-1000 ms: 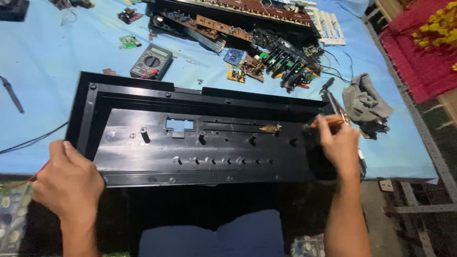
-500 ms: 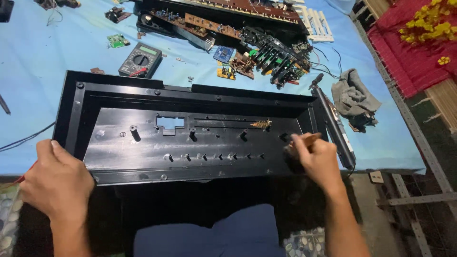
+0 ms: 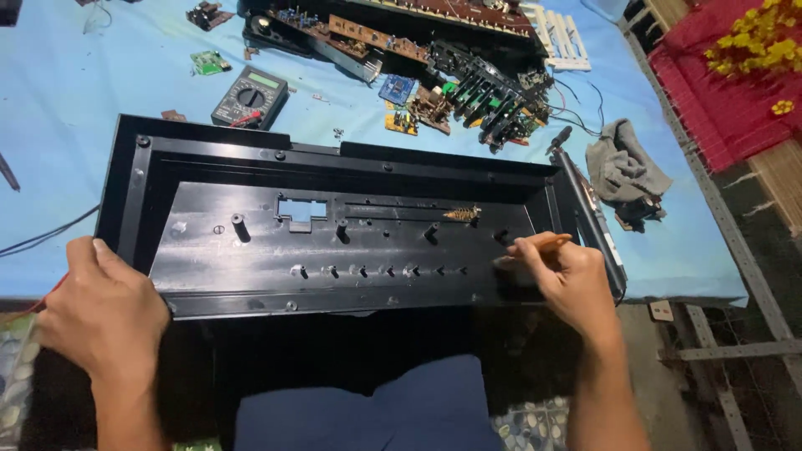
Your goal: The person uses a small brush to clean the interior of a black electronic chassis. The person holds the chassis steady with one hand while sweeping the brush across the metal surface to remove dust and debris.
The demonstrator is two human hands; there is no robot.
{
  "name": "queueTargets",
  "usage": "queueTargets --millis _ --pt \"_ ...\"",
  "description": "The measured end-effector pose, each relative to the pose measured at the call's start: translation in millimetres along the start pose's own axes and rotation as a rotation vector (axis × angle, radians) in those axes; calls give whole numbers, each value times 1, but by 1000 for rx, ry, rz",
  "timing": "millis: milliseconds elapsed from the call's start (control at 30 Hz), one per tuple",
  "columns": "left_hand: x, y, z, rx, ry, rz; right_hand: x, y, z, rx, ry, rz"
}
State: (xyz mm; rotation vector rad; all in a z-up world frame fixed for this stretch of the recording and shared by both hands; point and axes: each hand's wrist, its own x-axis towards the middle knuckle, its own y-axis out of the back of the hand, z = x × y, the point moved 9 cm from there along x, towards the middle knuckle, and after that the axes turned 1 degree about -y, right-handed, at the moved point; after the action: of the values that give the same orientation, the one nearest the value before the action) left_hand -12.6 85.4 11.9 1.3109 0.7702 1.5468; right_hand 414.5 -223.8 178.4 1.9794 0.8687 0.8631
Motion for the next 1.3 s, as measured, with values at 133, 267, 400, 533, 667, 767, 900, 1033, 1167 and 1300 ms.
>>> queueTargets --millis 133,267,400,533,667,767,900,1033,1167,1300 --pt "1 1 0 50 8 7 -4 -47 11 63 -184 -155" --pt "0 6 3 18 -7 35 -3 -41 -49 292 151 -144" --pt "0 3 1 19 -5 51 8 -39 -26 79 55 -73" --pt "0 5 5 82 -22 88 -5 -70 -74 160 344 -176" --pt "1 12 5 36 18 37 4 -59 -70 193 259 -178" --pt "0 14 5 7 46 23 10 -73 -70 131 253 -199" --pt "2 13 6 -37 64 -40 0 -94 -110 373 424 -271" --pt "2 22 9 -4 54 14 14 -83 -115 442 327 -235" --pt "3 15 8 -29 72 -17 11 -104 -138 371 409 -315" --pt "3 23 12 -1 64 -3 20 -101 -142 455 404 -266"
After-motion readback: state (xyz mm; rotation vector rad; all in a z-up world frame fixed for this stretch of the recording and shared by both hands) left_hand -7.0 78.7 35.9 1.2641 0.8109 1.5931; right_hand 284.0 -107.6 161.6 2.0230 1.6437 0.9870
